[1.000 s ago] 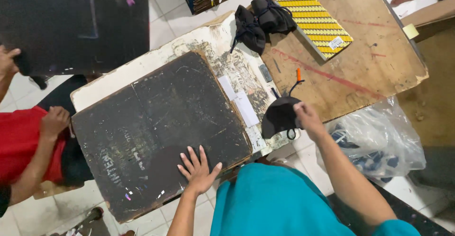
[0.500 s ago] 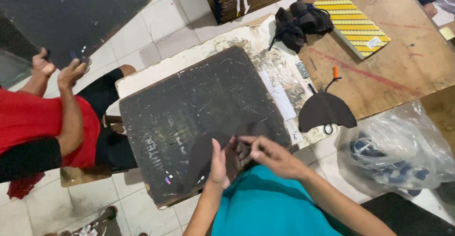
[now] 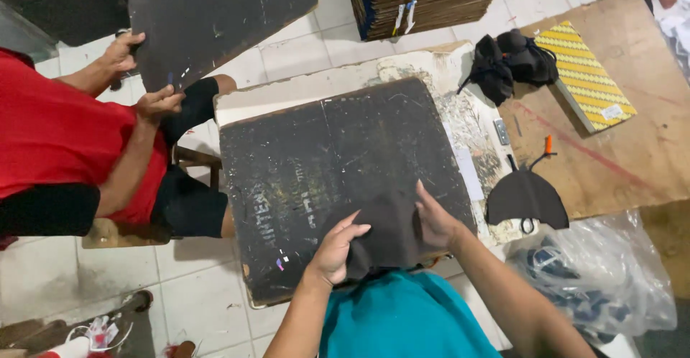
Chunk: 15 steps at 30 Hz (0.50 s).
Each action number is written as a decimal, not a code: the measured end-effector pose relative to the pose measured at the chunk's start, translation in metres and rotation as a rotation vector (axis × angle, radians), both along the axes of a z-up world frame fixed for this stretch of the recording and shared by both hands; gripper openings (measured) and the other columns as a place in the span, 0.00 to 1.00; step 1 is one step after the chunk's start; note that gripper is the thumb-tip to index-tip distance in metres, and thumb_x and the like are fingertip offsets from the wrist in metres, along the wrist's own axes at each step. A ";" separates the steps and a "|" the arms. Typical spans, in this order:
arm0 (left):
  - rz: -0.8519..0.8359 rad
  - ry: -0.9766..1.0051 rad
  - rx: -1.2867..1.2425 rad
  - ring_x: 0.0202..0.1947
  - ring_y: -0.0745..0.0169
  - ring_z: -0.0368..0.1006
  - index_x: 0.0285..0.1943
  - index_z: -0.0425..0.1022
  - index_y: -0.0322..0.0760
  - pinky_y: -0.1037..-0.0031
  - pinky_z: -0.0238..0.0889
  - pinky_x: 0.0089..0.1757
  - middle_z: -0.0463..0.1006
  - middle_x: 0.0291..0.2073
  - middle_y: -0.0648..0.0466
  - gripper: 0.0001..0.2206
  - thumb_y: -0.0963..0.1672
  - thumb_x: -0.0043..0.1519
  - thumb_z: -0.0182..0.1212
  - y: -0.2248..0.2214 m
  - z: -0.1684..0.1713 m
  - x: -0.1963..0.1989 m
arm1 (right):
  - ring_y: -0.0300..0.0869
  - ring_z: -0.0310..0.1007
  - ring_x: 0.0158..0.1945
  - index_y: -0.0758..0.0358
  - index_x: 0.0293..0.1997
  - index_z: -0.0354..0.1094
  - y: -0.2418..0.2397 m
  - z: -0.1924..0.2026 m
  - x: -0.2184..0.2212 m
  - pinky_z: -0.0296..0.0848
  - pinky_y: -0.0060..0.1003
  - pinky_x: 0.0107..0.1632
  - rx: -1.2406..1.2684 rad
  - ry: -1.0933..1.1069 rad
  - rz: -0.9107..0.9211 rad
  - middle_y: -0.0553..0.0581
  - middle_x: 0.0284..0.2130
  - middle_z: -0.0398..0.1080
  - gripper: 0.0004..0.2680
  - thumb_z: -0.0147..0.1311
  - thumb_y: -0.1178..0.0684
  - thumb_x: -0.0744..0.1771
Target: Positioning and smoothing black fabric cutouts onto a production board template.
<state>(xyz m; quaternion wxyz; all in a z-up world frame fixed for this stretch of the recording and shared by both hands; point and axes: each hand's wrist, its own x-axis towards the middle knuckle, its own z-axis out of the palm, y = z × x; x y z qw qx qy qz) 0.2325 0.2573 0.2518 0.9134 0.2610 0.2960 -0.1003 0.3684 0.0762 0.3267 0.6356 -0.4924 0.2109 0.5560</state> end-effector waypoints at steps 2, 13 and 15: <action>0.056 0.049 0.048 0.47 0.39 0.80 0.63 0.78 0.34 0.52 0.74 0.49 0.81 0.49 0.32 0.20 0.37 0.60 0.61 0.025 -0.032 0.000 | 0.64 0.55 0.73 0.59 0.77 0.39 -0.008 -0.046 0.008 0.53 0.68 0.70 0.070 -0.008 0.044 0.73 0.71 0.54 0.38 0.45 0.24 0.63; -0.087 0.127 0.741 0.46 0.58 0.77 0.59 0.77 0.29 0.61 0.74 0.47 0.83 0.44 0.42 0.15 0.41 0.65 0.61 0.119 -0.003 0.081 | 0.37 0.64 0.28 0.62 0.38 0.72 0.057 -0.130 0.133 0.59 0.32 0.33 -0.108 -0.785 0.474 0.49 0.21 0.67 0.06 0.61 0.50 0.68; -0.094 0.233 1.135 0.32 0.62 0.72 0.43 0.84 0.38 0.66 0.66 0.34 0.80 0.29 0.51 0.08 0.45 0.62 0.67 0.147 -0.019 0.113 | 0.35 0.61 0.25 0.59 0.39 0.71 0.088 -0.111 0.161 0.57 0.29 0.30 -0.199 -0.918 0.427 0.44 0.19 0.64 0.07 0.62 0.49 0.67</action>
